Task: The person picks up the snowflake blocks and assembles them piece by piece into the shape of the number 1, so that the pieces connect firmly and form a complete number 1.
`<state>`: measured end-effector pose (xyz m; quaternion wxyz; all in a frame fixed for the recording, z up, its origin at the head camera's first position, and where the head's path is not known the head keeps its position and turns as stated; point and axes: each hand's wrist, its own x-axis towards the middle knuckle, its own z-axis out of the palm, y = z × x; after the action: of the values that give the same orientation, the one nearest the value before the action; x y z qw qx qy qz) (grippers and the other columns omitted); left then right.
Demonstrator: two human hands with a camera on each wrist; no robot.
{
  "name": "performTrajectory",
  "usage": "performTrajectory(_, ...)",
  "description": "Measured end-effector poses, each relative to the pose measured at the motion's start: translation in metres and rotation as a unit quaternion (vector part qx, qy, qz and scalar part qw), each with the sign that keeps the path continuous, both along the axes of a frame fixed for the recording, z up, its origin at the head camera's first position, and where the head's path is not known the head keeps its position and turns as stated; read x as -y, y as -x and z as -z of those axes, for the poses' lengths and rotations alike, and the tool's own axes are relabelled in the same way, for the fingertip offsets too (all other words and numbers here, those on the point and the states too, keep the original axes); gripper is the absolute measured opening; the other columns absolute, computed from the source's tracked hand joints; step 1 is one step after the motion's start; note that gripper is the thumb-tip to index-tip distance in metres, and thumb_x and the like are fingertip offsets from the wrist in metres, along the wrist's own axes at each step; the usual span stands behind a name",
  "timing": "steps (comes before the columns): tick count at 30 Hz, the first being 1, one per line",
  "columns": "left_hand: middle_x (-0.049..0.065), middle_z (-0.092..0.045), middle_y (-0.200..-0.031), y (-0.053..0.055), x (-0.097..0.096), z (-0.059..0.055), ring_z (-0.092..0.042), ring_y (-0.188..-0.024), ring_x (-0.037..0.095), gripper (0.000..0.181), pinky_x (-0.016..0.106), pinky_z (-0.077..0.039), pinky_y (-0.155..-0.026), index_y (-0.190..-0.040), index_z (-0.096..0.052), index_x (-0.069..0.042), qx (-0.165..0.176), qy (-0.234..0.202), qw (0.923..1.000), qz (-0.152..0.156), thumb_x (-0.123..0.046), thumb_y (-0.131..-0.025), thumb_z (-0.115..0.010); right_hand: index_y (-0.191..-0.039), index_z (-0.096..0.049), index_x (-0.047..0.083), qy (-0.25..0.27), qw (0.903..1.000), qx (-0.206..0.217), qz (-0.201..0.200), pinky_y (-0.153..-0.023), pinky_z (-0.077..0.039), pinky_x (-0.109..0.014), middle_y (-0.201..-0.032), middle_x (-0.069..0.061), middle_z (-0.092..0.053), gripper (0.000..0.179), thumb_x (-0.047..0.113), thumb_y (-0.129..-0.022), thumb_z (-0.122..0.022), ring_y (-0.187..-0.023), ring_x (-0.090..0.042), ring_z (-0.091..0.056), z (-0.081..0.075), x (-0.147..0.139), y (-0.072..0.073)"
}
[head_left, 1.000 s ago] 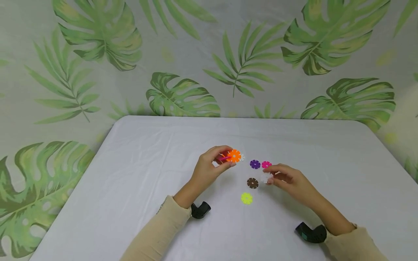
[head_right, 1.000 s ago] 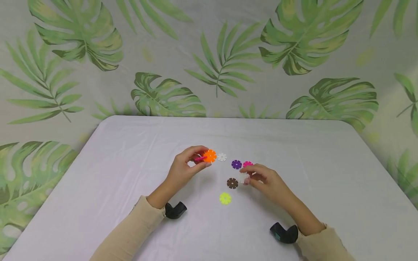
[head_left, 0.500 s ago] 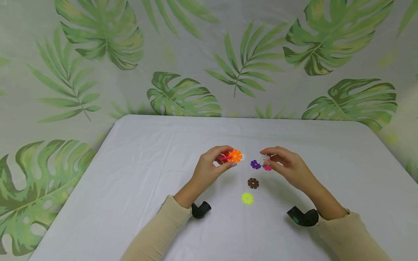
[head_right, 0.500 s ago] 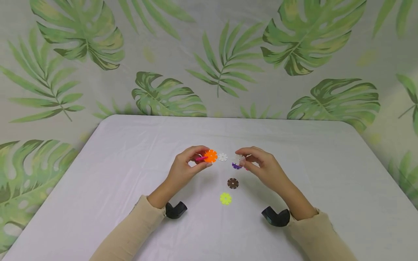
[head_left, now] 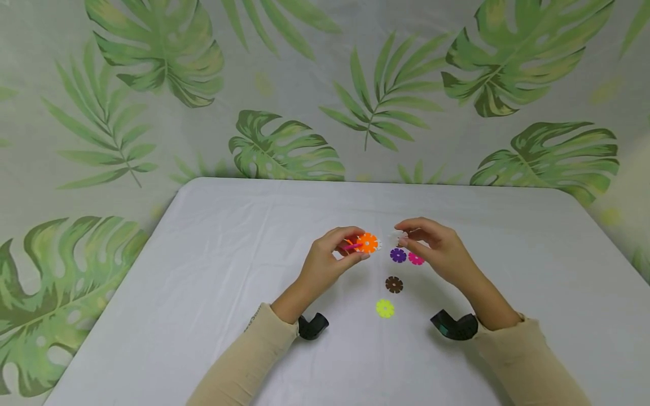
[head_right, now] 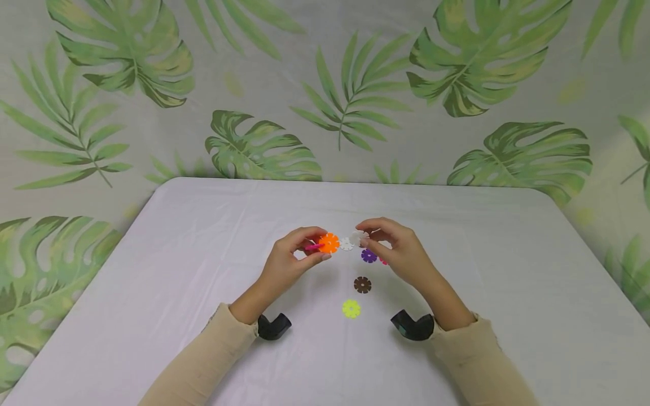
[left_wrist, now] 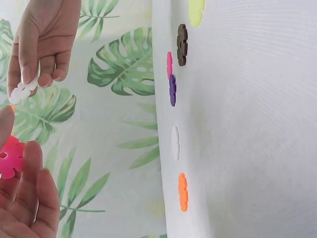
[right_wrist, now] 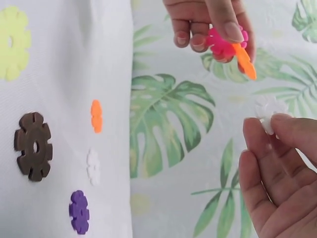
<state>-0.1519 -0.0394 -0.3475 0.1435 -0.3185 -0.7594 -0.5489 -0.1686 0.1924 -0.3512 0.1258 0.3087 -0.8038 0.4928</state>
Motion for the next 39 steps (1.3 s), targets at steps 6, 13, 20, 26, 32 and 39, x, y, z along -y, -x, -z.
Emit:
performTrajectory(6,0.016,-0.061,-0.09,0.0,0.0,0.001,-0.057,-0.077,0.026,0.035,0.037,-0.051,-0.066,-0.103,-0.059,0.007,0.001,-0.001,1.0,0.002,0.002,-0.071,-0.072,-0.099,-0.06,-0.001,0.029,0.9995,0.01,-0.007,-0.071,-0.049,-0.02,-0.091,-0.01,-0.061,0.028,-0.016,-0.074,-0.063,-0.079,-0.013,-0.06,-0.002,0.008,0.0)
performTrajectory(13,0.016,-0.061,-0.091,-0.001,-0.001,0.0,-0.058,-0.077,0.026,0.035,0.036,-0.051,-0.066,-0.103,-0.059,0.007,-0.001,0.0,1.0,0.003,0.002,-0.071,-0.072,-0.093,-0.058,-0.006,0.045,0.9986,0.023,-0.017,-0.072,-0.049,-0.019,-0.087,-0.012,-0.059,0.022,-0.019,-0.075,-0.06,-0.078,-0.014,-0.059,-0.018,0.018,-0.012)
performTrajectory(20,0.016,-0.061,-0.092,-0.002,-0.001,-0.001,-0.058,-0.078,0.025,0.035,0.038,-0.051,-0.066,-0.103,-0.059,0.007,0.002,0.003,1.0,0.002,0.002,-0.071,-0.073,-0.091,-0.058,-0.007,0.044,0.9984,0.031,-0.015,-0.069,-0.049,-0.02,-0.086,-0.013,-0.059,0.019,-0.016,-0.075,-0.062,-0.076,-0.015,-0.059,-0.017,0.02,-0.013)
performTrajectory(26,0.016,-0.061,-0.091,-0.002,-0.002,-0.001,-0.058,-0.078,0.026,0.035,0.039,-0.051,-0.066,-0.102,-0.059,0.007,0.004,0.004,1.0,0.003,0.002,-0.071,-0.073,-0.089,-0.058,-0.006,0.027,0.9989,0.038,-0.004,-0.057,-0.048,-0.021,-0.084,-0.011,-0.059,0.018,-0.017,-0.074,-0.062,-0.074,-0.013,-0.057,-0.016,0.022,-0.013)
performTrajectory(32,0.016,-0.061,-0.088,-0.001,-0.002,0.0,-0.057,-0.076,0.026,0.034,0.038,-0.051,-0.066,-0.102,-0.059,0.007,-0.006,0.005,1.0,0.006,0.003,-0.07,-0.073,-0.089,-0.06,-0.004,0.043,0.9983,0.036,-0.014,-0.061,-0.047,-0.02,-0.084,-0.01,-0.061,0.021,-0.018,-0.073,-0.062,-0.076,-0.013,-0.057,-0.005,0.019,-0.008)
performTrajectory(39,0.016,-0.061,-0.085,-0.002,-0.002,-0.001,-0.057,-0.072,0.026,0.033,0.041,-0.051,-0.064,-0.1,-0.06,0.007,-0.008,0.0,0.9999,0.011,0.004,-0.07,-0.073,-0.087,-0.062,0.0,0.058,0.9973,0.017,-0.041,-0.074,-0.048,-0.021,-0.084,-0.01,-0.063,0.024,-0.019,-0.072,-0.063,-0.077,-0.013,-0.059,0.007,0.015,0.0)
